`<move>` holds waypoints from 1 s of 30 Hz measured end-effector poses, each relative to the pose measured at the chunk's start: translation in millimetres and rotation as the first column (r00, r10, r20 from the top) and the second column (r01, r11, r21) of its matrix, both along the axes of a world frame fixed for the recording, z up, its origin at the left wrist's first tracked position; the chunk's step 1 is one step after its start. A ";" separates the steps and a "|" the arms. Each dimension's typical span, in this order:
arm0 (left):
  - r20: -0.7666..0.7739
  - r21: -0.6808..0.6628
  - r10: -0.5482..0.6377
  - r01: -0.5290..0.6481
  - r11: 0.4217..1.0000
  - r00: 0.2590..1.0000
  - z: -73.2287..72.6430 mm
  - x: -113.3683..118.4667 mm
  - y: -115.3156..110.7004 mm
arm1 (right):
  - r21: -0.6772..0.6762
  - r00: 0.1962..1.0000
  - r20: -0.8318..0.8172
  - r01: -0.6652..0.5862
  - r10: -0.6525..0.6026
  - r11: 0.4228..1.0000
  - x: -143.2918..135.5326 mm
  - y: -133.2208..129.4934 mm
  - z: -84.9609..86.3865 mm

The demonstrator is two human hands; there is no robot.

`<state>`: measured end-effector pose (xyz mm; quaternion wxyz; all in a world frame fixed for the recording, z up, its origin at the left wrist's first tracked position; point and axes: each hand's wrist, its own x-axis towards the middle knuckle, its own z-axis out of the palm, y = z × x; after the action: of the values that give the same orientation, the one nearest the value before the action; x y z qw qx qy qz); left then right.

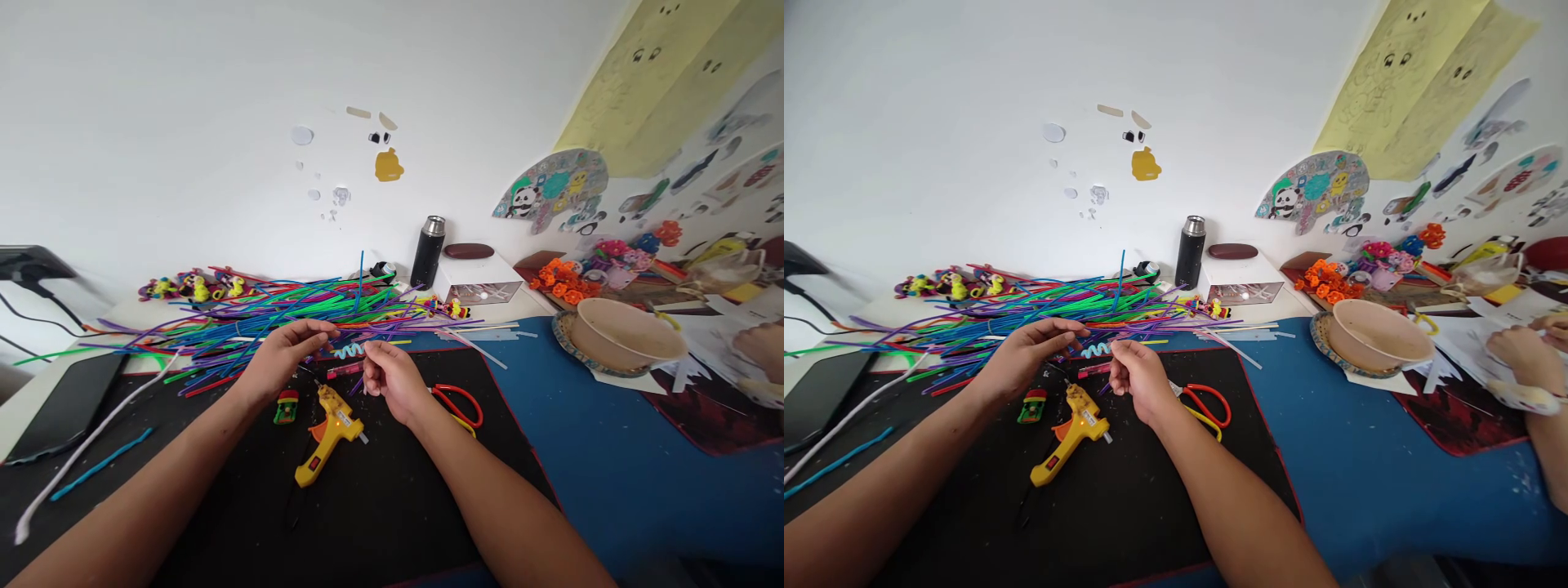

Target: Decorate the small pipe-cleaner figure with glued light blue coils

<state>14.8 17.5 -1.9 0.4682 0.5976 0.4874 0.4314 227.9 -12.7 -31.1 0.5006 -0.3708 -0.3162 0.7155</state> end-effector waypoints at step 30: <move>-0.620 0.551 0.131 0.310 0.775 0.774 1.9 21.2 -22.2 | 0.004 1.000 -0.010 -0.029 0.029 1.000 -3.0 -4.0 0.4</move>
<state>36.0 -4.6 -0.1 0.0742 0.8502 0.4118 0.3195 224.9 -16.7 -30.7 0.4924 -0.3613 -0.3206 0.7241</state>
